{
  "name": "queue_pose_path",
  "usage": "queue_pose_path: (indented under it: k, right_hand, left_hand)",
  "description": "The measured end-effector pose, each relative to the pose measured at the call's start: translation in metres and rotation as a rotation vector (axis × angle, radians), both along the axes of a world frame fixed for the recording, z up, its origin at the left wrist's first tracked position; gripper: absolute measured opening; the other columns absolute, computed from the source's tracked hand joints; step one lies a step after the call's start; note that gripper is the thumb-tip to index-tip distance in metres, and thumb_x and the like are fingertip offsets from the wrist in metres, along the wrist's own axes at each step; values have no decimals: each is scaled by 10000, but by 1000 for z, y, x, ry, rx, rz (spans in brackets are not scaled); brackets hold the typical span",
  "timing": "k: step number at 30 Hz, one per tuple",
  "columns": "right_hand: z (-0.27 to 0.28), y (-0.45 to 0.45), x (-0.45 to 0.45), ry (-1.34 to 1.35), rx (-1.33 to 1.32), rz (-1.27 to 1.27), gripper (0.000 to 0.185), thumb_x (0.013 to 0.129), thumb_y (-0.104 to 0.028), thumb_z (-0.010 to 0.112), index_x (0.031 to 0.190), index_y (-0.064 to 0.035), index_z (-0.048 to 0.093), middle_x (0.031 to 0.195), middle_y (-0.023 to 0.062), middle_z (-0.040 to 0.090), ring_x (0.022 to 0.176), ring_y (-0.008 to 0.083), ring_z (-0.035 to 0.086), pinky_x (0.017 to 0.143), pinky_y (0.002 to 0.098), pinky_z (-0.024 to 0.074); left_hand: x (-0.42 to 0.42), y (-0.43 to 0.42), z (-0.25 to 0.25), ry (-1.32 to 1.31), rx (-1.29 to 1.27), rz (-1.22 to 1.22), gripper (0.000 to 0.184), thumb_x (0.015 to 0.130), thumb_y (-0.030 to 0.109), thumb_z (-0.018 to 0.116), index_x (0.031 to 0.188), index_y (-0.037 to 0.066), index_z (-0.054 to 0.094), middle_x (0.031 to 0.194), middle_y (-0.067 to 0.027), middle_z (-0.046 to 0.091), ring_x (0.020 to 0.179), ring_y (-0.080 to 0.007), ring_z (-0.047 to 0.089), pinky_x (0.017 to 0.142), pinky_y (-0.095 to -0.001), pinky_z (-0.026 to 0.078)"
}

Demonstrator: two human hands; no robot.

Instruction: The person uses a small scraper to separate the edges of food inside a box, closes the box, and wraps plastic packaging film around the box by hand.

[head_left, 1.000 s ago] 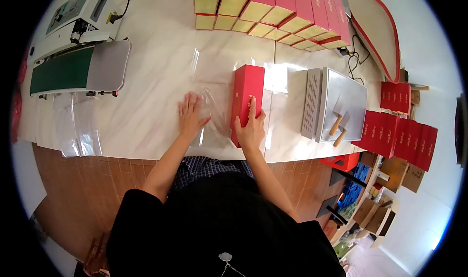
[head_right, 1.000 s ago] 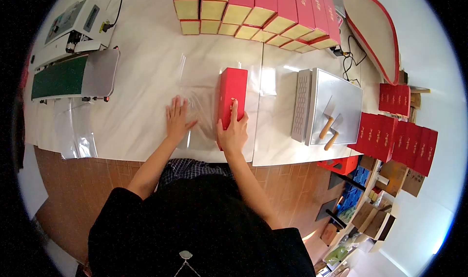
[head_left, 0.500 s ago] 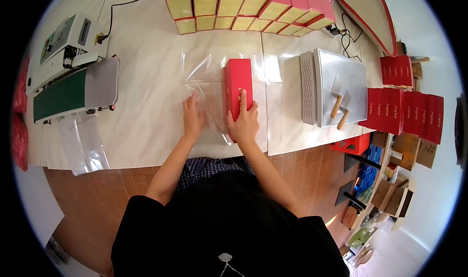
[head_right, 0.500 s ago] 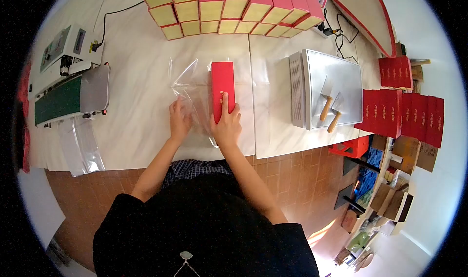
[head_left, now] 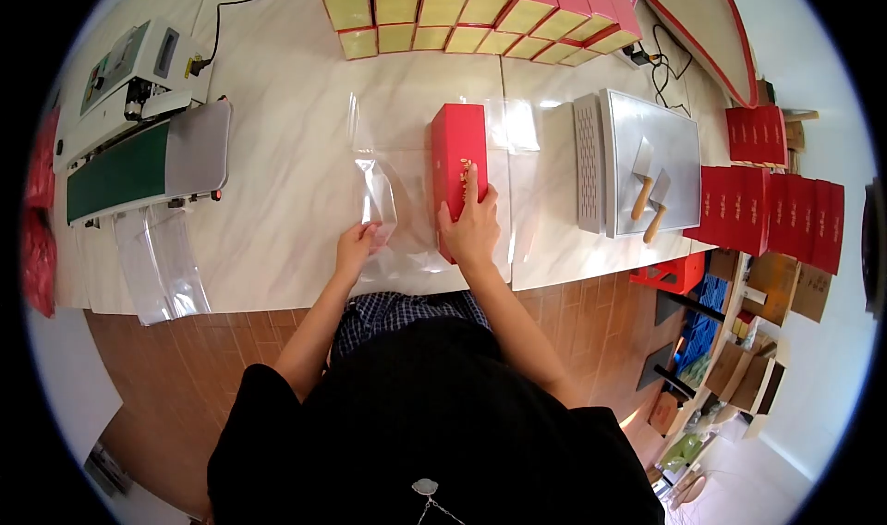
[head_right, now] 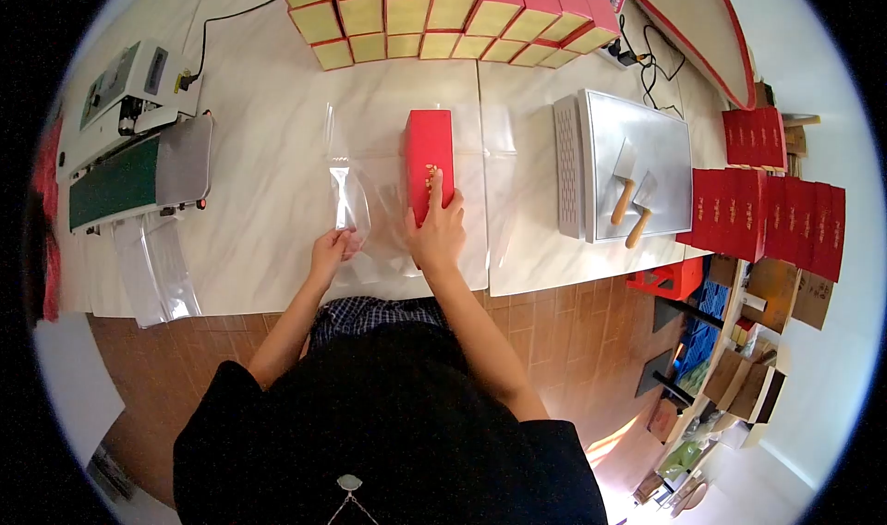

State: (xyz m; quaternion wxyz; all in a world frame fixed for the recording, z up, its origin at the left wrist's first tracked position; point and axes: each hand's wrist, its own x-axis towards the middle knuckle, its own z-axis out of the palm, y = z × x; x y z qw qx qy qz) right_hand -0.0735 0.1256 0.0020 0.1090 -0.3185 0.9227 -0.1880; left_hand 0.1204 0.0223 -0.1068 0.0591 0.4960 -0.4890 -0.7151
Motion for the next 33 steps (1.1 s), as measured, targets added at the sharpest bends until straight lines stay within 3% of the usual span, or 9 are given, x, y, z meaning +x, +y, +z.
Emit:
queue_pose_path:
  k: [7, 9, 12, 14, 16, 20, 23, 25, 33]
  right_hand:
    - [7, -1, 7, -7, 49, -35, 851, 779, -227, 704, 1511, -117, 285, 1274, 271, 434, 1114, 415, 534, 813, 469, 533]
    - [6, 0, 8, 419, -129, 156, 777, 775, -154, 697, 1462, -50, 348, 1321, 263, 428, 1153, 414, 514, 914, 469, 486]
    - [7, 1, 22, 218, -342, 385, 676, 761, -75, 691, 1379, -2, 427, 1341, 236, 448, 1165, 415, 509, 968, 456, 448]
    - [5, -2, 41, 109, -401, 389, 566, 779, -68, 699, 1298, 0, 485, 1278, 214, 502, 1145, 407, 523, 940, 443, 463]
    - [-1, -5, 55, -223, -398, 237, 522, 799, -100, 716, 1262, 5, 498, 1219, 223, 526, 1125, 398, 534, 931, 434, 470]
    - [-8, -25, 51, -204, -233, 145, 432, 841, -235, 700, 1164, -3, 532, 1134, 210, 556, 998, 379, 602, 773, 441, 522]
    - [-17, -35, 39, -172, -106, 168, 403, 851, -269, 667, 1127, -6, 535, 1036, 195, 592, 871, 375, 643, 682, 445, 530]
    - [-18, -40, 34, -151, -93, 176, 380, 843, -256, 662, 1094, -2, 536, 993, 196, 601, 812, 378, 649, 658, 450, 533]
    - [-13, -48, 30, -98, 13, 191, 319, 809, -190, 654, 986, 7, 477, 879, 220, 617, 672, 398, 658, 560, 484, 534]
  left_hand:
    - [-11, 2, 0, 20, -81, 49, 255, 980, 189, 581, 1038, -52, 638, 907, -113, 699, 749, -155, 685, 662, -257, 559]
    - [-19, 3, 9, 13, -73, 74, 225, 958, 180, 613, 968, -42, 648, 847, -106, 701, 704, -140, 676, 615, -238, 537]
    - [-31, 2, 28, -9, -89, 44, 222, 938, 180, 648, 866, -30, 628, 810, -104, 695, 663, -133, 667, 577, -231, 524]
    - [-40, 3, 42, -22, -111, -12, 247, 940, 189, 649, 834, -28, 597, 831, -109, 687, 667, -143, 667, 586, -243, 532]
    - [-49, 6, 56, -94, -215, -8, 224, 884, 142, 713, 752, -3, 603, 678, -58, 662, 575, -86, 597, 515, -226, 470]
    - [-44, 20, -3, 163, -288, 97, 191, 857, 90, 717, 741, 6, 590, 638, -51, 623, 536, -91, 549, 487, -242, 433]
    - [-52, 23, 23, 153, -299, 82, 140, 808, 36, 718, 755, 14, 590, 606, -58, 581, 523, -102, 520, 485, -269, 417]
    - [-52, 25, 27, 5, -568, -48, 115, 775, 9, 709, 780, 7, 594, 606, -63, 555, 541, -120, 526, 517, -288, 435]
    - [-55, 31, 46, 86, -572, -35, 162, 770, 27, 725, 853, -9, 591, 657, -96, 588, 577, -140, 542, 564, -292, 451]
